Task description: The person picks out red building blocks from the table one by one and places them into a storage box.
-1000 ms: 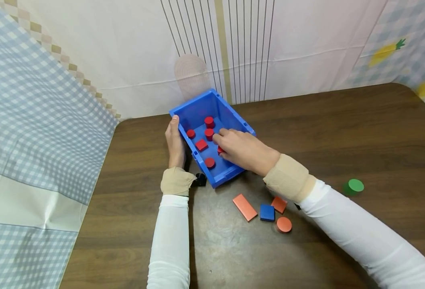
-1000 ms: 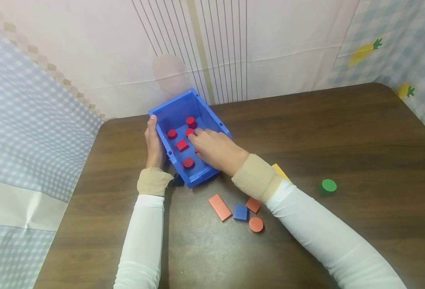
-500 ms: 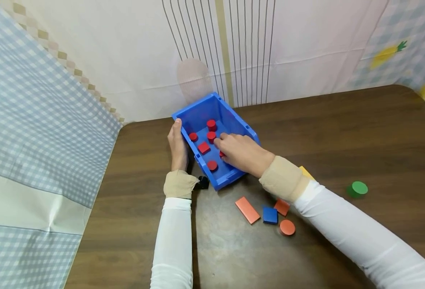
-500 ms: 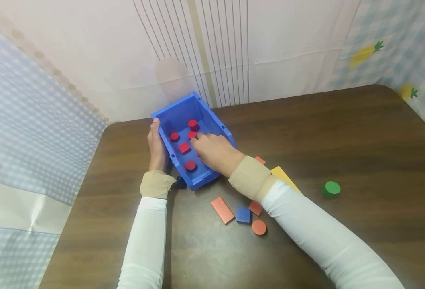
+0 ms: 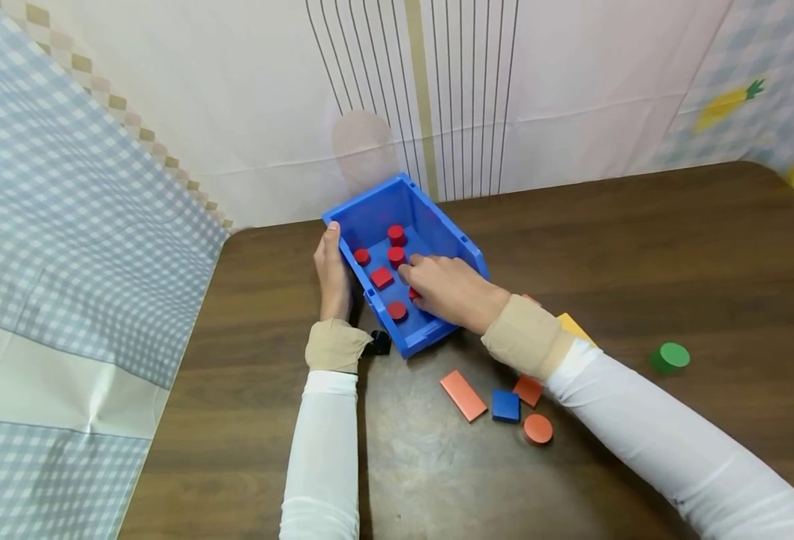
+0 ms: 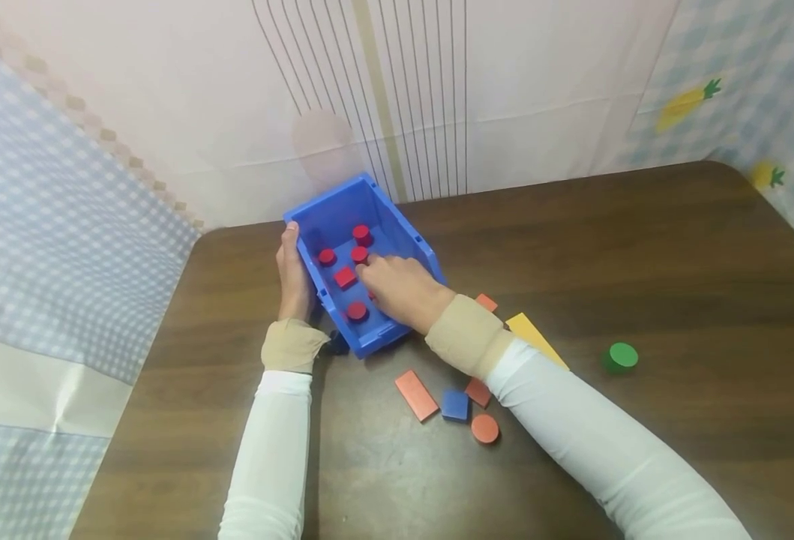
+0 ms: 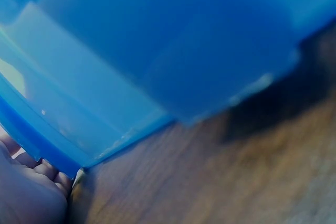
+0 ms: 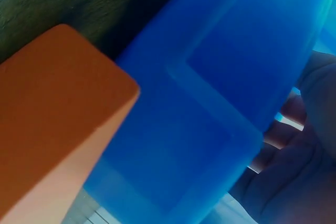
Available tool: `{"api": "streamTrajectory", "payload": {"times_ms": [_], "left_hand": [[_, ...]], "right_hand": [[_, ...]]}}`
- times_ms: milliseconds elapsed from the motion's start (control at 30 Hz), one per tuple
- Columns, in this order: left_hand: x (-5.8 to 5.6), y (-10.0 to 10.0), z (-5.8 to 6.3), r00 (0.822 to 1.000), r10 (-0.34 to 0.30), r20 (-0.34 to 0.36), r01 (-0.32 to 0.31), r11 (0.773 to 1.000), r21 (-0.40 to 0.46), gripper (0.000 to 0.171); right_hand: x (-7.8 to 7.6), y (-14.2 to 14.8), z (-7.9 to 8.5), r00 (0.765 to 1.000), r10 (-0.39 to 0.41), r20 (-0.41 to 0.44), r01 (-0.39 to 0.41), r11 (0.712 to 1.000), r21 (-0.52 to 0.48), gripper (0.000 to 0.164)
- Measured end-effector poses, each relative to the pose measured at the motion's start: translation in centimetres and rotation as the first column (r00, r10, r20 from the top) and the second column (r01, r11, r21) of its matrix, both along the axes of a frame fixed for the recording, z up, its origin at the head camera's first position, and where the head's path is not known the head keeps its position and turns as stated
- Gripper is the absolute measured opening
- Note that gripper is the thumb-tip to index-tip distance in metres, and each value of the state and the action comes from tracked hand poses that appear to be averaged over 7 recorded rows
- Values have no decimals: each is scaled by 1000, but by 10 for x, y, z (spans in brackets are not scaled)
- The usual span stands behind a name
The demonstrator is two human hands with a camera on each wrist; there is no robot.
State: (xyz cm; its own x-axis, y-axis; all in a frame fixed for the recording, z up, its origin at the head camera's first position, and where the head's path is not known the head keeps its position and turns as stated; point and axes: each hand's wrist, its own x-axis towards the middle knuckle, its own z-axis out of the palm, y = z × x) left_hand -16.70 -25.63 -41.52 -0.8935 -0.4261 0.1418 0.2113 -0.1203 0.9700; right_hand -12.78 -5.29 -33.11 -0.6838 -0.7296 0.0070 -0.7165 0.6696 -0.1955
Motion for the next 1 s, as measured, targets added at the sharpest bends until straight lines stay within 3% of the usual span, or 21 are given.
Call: {"api": "streamTrajectory", "payload": {"times_ms": [400, 767, 1000], "left_hand": [[0, 1, 0, 1000, 0, -7, 0, 1000, -13, 55], [-1, 2, 3, 999, -47, -6, 47, 999, -5, 59], [-1, 1, 0, 1000, -16, 4, 16, 1000, -9, 59]], "right_hand": [[0, -2, -2, 999, 2, 32, -2, 1000, 15, 29], [-2, -1, -7, 997, -20, 68, 20, 1000, 13, 33], [-6, -6, -11, 993, -23, 115, 22, 1000, 14, 26]]}}
